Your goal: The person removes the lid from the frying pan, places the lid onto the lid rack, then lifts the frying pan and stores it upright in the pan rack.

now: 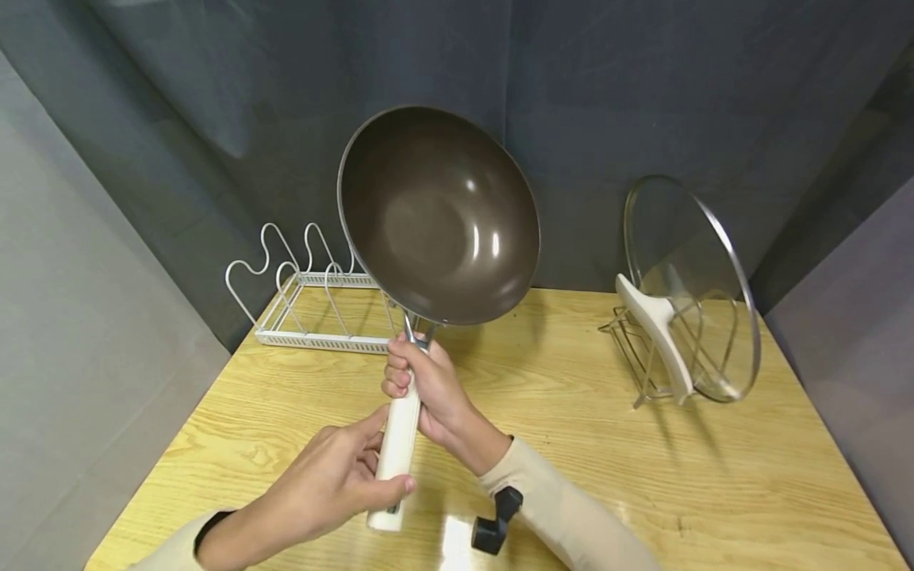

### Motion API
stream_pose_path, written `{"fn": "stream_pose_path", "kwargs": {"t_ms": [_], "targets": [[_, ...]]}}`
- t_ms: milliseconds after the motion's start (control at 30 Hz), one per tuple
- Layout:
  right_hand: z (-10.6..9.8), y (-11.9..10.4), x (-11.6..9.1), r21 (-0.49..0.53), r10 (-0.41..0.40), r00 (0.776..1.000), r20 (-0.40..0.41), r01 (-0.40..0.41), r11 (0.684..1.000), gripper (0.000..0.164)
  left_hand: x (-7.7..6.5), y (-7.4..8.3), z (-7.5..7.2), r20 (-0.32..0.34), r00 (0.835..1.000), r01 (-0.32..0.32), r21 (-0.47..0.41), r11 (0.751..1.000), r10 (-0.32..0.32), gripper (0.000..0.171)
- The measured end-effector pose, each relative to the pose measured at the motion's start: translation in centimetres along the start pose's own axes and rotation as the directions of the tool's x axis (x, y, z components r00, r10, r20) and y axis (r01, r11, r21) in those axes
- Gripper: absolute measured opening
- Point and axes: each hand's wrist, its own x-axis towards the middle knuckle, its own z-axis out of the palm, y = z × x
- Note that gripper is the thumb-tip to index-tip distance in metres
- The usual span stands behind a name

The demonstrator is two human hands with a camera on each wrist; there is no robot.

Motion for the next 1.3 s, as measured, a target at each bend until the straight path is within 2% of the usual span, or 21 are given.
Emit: {"fn": "stream_pose_path", "kwargs": {"t_ms": [167,667,900,1133,1300], "targets": [[0.3,0.0,0.4,0.021,0.009,0.999,0.046,-0.01,1.0,0.021,-0.2,0.1,-0.3,-0.025,1.0,-0.016,0.027,1.0,0.016,0.048],[0.6,0.3,1.6,0.127,0.006,0.979,0.204,-0.033,0.991,0.029,-0.5,0.2,-0.5,-0.114,0.993,-0.017,0.155,0.988,0.034,0.046],[0.9,0.5,2.3,0.158,0.012,0.97,0.244,-0.052,0.986,0.031,-0.4,0.4,-0.6,-0.152,0.988,0.003,0.211,0.977,0.029,0.044],[1.3,0.5,2.9,0.165,0.027,0.964,0.264,-0.073,0.984,0.029,-0.5,0.3,-0.7,-0.199,0.979,0.003,0.26,0.966,0.051,0.046],[1.6,0.4,3.3,0.17,0.026,0.962,0.273,-0.075,0.982,0.028,-0.4,0.4,-1.0,-0.218,0.974,0.002,0.266,0.964,0.058,0.043]]}}
